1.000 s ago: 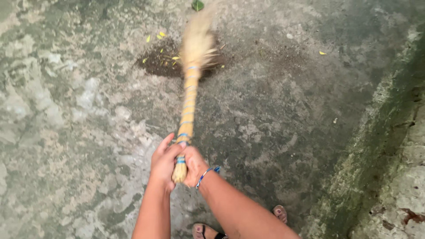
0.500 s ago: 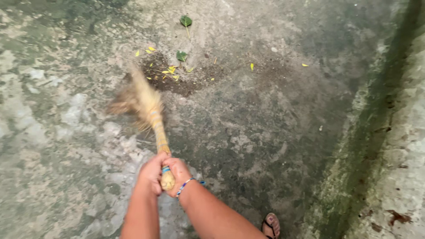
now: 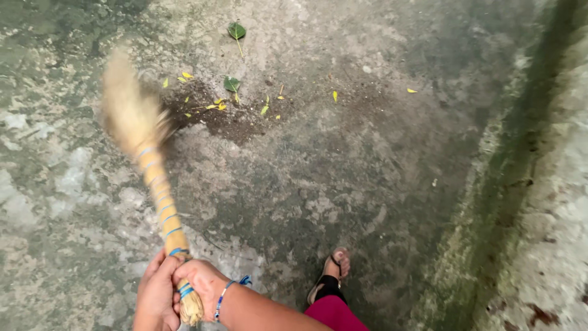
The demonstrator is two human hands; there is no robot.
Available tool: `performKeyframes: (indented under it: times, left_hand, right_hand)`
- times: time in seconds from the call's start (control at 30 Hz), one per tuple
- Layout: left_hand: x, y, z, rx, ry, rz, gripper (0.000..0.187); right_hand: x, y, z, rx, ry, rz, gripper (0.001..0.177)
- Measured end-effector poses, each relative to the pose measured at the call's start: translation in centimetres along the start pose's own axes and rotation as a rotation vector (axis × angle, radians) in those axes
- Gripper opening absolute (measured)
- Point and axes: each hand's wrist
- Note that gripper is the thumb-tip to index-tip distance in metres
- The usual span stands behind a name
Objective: The person sweeps a concrete floor by hand using a bundle broom, gathering leaves and debris into a pile.
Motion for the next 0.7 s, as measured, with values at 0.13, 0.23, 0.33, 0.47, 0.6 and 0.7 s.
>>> performKeyframes:
  times: [0.13,0.23,0.33,0.47,0.6,0.7]
  left_hand:
    - [0.6,-2.5,-4.4,0.093,0.126,-0.060,0.028]
    - [-2.9,-7.8,-10.1,0.135,0.084,0.008,0.029]
    - [-5.9,-17.2,-16.0,0.222,0.033,-0.622,0.034]
    - [-4.5,-29.7,-20.5,-0.032,0.098,-0.769,0.031]
    - [0.7,-36.9,-21.5,-0.308,0.007,-0.607,0.042]
    - [3.4,-39.3,-20.6,-0.358,-0.033,-0.450,0.073]
  right_hand:
    - [-4.5,0.5,-0.8,0.049,-0.036,0.022,0.021]
    - [-10.2,2.5,4.0,0.118,-0.026,-0.073,0.029]
    - [-17.5,5.5,12.2,0.327,0.071,-0.197,0.024]
    - [-26.9,9.2,18.2,0.305,0.198,-0.230,0.033]
    - [-32.5,7.5,18.8,0.407,0.500,-0.194,0.019]
    - [-35.0,3.9,19.4,0.391,0.562,-0.116,0.021]
Point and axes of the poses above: each hand's wrist, its own z-axis away from the middle knuckle, its own y-axis out of the back of the hand, x = y × z, and after that the axes turned 13 degrees about -x, right-handed
